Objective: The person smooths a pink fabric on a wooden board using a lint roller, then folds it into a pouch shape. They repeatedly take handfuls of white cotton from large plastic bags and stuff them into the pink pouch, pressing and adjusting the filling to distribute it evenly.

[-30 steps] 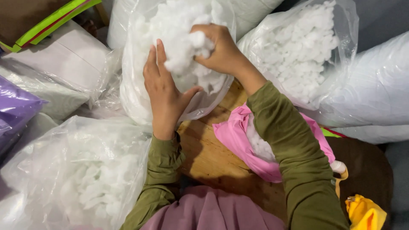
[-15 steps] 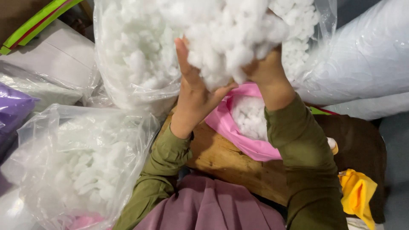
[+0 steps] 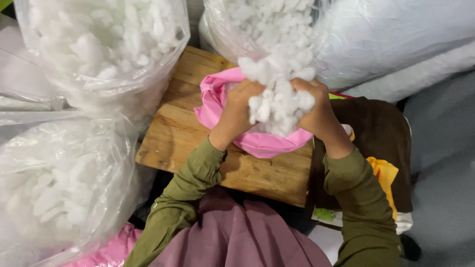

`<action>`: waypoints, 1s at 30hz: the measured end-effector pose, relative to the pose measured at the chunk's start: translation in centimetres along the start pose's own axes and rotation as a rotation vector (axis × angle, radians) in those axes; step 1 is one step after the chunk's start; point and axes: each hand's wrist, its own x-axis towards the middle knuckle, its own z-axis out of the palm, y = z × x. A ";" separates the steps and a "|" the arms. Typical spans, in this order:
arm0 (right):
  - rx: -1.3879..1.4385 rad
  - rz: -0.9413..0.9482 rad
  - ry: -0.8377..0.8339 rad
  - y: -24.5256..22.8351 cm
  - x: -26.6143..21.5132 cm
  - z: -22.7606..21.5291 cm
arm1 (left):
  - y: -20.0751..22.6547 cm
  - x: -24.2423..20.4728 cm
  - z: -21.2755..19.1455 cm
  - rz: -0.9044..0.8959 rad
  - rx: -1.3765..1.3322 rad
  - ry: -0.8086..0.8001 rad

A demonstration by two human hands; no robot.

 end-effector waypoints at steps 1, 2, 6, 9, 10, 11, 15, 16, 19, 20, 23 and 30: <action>-0.007 0.005 0.001 1.0 -1.5 -0.6 | 1.3 0.5 -0.4 0.000 -0.009 -0.001; -0.079 0.014 -0.023 1.9 -2.8 -1.1 | 2.6 1.2 -1.0 -0.010 0.003 0.045; -0.245 0.036 0.000 3.8 -6.5 -3.1 | 5.4 2.7 -4.9 -0.088 0.160 0.059; -0.262 0.053 -0.105 4.6 -7.5 -2.5 | 3.5 1.3 -5.1 -0.020 0.201 -0.123; -0.261 0.053 -0.102 3.5 -6.6 -1.7 | 4.1 1.3 -4.7 -0.018 0.202 -0.126; -0.344 -0.036 -0.178 2.5 -5.7 -1.0 | 4.6 1.4 -4.2 0.003 0.222 -0.197; -0.449 -0.147 -0.322 2.6 -4.8 2.5 | 5.4 2.0 -2.8 0.030 0.087 -0.238; -0.449 -0.148 -0.320 2.8 -4.5 2.8 | 5.0 1.8 -2.6 0.032 0.088 -0.239; -0.361 -0.241 -0.302 1.9 -3.4 3.1 | 4.0 1.2 -2.1 -0.120 -0.011 -0.428; -0.241 -0.221 -0.280 0.8 -2.9 2.6 | 3.8 1.1 -1.9 -0.209 -0.089 -0.514; -0.098 -0.152 -0.245 3.4 -4.2 3.2 | 2.3 0.8 -2.1 -0.180 -0.147 -0.559; -0.204 0.028 -0.172 7.4 -5.5 0.5 | 1.3 1.6 -6.6 -0.155 0.316 -0.524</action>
